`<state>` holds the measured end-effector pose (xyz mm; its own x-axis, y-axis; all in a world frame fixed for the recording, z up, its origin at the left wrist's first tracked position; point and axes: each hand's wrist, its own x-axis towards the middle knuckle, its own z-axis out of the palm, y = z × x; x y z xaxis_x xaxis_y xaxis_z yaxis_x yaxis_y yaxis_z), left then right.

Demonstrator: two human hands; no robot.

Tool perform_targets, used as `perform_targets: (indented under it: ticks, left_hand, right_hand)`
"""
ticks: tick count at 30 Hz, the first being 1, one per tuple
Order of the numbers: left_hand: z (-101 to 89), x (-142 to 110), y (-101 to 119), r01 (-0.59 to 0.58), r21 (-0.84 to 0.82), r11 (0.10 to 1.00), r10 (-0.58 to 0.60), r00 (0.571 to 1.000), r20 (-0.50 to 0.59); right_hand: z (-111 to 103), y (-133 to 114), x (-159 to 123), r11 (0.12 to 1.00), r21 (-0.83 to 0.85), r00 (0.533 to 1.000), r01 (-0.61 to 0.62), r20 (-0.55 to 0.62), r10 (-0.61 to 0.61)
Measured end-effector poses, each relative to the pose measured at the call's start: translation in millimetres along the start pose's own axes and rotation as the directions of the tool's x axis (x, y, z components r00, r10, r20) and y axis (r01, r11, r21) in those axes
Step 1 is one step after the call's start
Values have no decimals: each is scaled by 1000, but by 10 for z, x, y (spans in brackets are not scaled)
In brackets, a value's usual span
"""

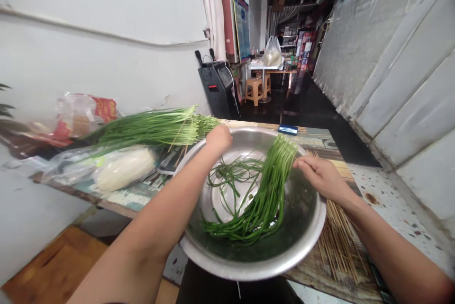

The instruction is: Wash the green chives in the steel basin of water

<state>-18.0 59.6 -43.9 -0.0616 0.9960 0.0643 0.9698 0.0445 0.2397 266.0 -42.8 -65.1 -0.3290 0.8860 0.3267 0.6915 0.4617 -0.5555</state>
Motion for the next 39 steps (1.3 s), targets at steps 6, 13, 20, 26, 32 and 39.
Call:
perform_targets:
  ticks: [6,13,20,26,32,39]
  left_hand:
    - [408,-90,-88,122,178,976,-141,985,100]
    - [564,-106,-24,59,163,985,-68,996,52]
    - [597,-151,2,-166,175,970,178,982,-55]
    - [467,-150,210,-178,-493,851,132,983,-127]
    - [385,-232,454,-246,-810,532,207,966,-157]
    - [353,-343,581,-392,-726,565,192,918,-347]
  right_hand:
    - [-8,-1,-3,1000,-6,1000,4,5,-4]
    - [-6,-9,-3,1000,-2,1000,-4,-8,4]
    - [-3,-16,-6,1000,-1,1000,2,6,-2]
    - [-4,-18,-8,1000,10,1000,2,0,-2]
    - [1,-32,-12,1000,21,1000,8,0,-8]
    - [-21,-92,-12,999,42,1000,-7,17,6]
